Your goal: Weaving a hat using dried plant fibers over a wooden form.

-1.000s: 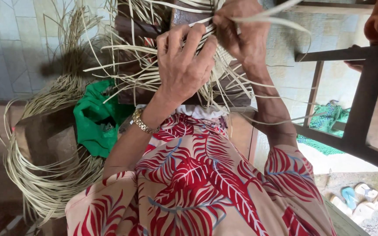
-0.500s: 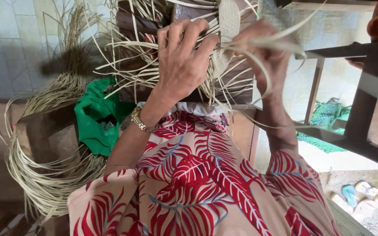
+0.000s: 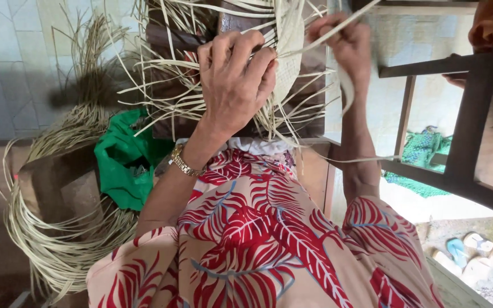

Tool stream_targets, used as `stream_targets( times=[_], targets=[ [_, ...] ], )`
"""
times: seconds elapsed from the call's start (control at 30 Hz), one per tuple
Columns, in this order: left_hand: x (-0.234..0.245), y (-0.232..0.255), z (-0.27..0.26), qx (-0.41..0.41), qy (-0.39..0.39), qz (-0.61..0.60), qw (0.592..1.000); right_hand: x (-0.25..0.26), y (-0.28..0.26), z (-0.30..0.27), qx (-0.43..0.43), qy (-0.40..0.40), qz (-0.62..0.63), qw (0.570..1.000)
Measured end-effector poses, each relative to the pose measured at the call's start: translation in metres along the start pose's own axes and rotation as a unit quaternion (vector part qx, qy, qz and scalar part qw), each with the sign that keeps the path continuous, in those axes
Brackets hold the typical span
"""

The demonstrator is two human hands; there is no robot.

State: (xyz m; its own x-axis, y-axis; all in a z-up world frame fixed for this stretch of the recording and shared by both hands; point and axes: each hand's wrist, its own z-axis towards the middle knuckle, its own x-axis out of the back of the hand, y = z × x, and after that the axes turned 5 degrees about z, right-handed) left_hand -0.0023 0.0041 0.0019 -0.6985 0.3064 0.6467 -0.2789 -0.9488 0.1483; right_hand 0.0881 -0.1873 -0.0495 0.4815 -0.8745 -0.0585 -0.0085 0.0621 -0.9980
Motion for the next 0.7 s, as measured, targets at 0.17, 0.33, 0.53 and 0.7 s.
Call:
stream_targets(
  times=[0.17, 0.33, 0.53, 0.7],
  targets=[
    [-0.001, 0.0, -0.001, -0.004, -0.006, -0.002, 1.0, 0.01, 0.071, 0.019, -0.075, 0.08, -0.341, 0.934],
    [-0.002, 0.005, 0.003, 0.017, 0.021, -0.007, 1.0, 0.028, 0.129, 0.041, 0.106, 0.092, -0.446, 0.884],
    [-0.004, 0.006, 0.003, 0.011, 0.039, 0.013, 0.999, -0.002, 0.089, 0.053, 0.083, 0.07, -0.527, 0.843],
    [-0.006, 0.004, 0.0, 0.02, -0.003, 0.026, 0.999, 0.011, 0.122, 0.065, 0.054, 0.101, -0.408, 0.906]
  ],
)
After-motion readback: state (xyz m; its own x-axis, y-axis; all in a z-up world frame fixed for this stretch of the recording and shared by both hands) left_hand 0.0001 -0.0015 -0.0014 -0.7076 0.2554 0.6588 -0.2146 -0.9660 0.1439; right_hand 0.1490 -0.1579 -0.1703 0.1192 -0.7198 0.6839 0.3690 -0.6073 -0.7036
